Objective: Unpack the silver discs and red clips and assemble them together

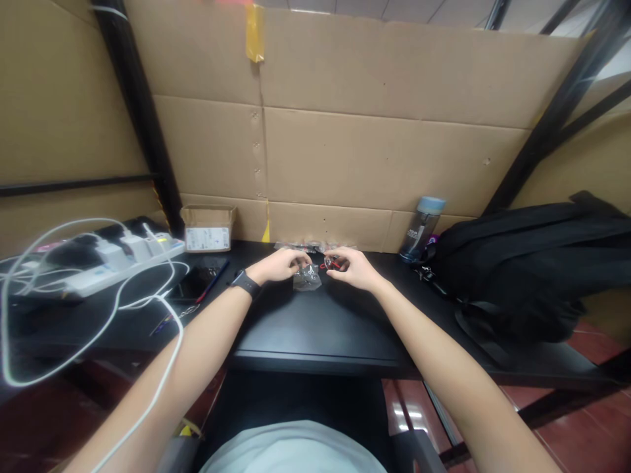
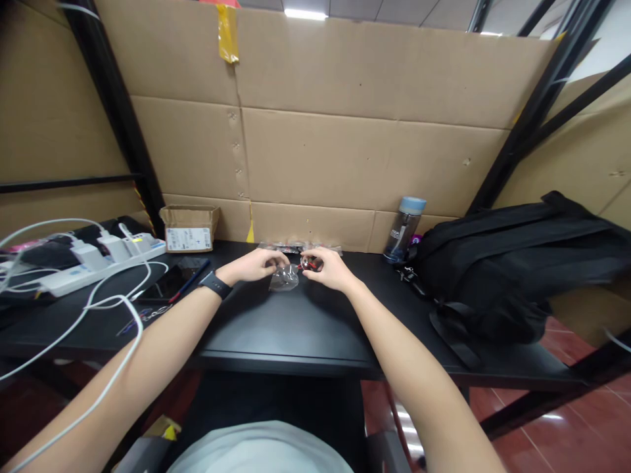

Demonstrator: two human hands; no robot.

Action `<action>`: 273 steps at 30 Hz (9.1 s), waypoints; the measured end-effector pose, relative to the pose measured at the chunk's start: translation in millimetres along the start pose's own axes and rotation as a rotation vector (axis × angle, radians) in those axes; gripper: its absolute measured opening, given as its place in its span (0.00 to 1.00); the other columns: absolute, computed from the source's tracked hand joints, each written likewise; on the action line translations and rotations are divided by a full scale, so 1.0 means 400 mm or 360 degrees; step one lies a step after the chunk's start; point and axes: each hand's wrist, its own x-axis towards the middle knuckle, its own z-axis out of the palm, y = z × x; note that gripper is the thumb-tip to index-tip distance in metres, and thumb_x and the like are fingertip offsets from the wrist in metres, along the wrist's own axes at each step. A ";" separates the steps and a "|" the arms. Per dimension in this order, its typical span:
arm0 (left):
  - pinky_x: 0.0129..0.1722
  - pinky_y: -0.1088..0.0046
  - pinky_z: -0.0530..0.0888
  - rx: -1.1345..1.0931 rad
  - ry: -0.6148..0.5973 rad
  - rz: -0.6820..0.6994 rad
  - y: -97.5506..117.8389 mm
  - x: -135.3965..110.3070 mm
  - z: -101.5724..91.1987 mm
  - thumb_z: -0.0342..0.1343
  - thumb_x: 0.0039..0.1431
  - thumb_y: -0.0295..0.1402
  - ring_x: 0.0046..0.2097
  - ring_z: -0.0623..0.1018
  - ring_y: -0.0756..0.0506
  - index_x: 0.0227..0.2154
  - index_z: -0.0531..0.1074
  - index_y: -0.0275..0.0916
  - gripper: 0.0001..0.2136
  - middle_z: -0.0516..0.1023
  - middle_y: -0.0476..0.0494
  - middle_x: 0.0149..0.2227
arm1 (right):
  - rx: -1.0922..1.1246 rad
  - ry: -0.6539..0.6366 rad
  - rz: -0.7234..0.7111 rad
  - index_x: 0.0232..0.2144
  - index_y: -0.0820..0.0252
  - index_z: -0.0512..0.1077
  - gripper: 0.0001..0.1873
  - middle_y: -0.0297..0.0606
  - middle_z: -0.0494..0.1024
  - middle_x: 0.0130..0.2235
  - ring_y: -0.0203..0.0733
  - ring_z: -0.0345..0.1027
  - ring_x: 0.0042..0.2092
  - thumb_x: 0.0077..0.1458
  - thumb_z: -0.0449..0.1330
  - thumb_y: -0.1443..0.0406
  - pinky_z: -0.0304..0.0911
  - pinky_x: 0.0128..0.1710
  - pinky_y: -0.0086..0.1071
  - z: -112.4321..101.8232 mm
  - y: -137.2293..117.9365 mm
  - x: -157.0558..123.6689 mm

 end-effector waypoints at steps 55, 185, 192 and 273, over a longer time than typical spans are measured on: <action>0.53 0.70 0.71 0.0230 -0.0400 0.0043 -0.014 0.007 0.030 0.73 0.44 0.44 0.54 0.78 0.40 0.60 0.70 0.42 0.38 0.78 0.41 0.55 | 0.0019 -0.0523 0.0139 0.41 0.59 0.83 0.18 0.39 0.84 0.37 0.40 0.76 0.34 0.47 0.73 0.59 0.68 0.38 0.30 0.052 -0.036 -0.002; 0.53 0.71 0.72 0.0161 -0.0460 -0.0039 -0.006 -0.003 -0.003 0.73 0.43 0.36 0.52 0.80 0.40 0.56 0.75 0.43 0.34 0.82 0.42 0.53 | -0.0129 -0.0238 0.0024 0.33 0.53 0.85 0.04 0.35 0.85 0.34 0.40 0.75 0.36 0.54 0.71 0.62 0.63 0.40 0.30 0.123 -0.037 -0.010; 0.49 0.70 0.73 0.0066 -0.0408 -0.0063 -0.019 -0.002 -0.005 0.76 0.37 0.37 0.50 0.81 0.40 0.57 0.74 0.42 0.38 0.82 0.41 0.51 | 0.0037 -0.0198 0.0187 0.32 0.55 0.85 0.05 0.35 0.85 0.32 0.40 0.76 0.35 0.54 0.70 0.61 0.64 0.40 0.30 0.127 -0.043 -0.009; 0.39 0.69 0.76 -0.0991 0.0061 -0.0248 0.027 0.018 0.068 0.69 0.53 0.39 0.37 0.80 0.45 0.48 0.77 0.35 0.21 0.82 0.39 0.37 | 0.0233 -0.0235 0.0342 0.31 0.57 0.85 0.05 0.45 0.77 0.54 0.52 0.72 0.55 0.55 0.69 0.63 0.61 0.60 0.44 0.068 -0.026 0.016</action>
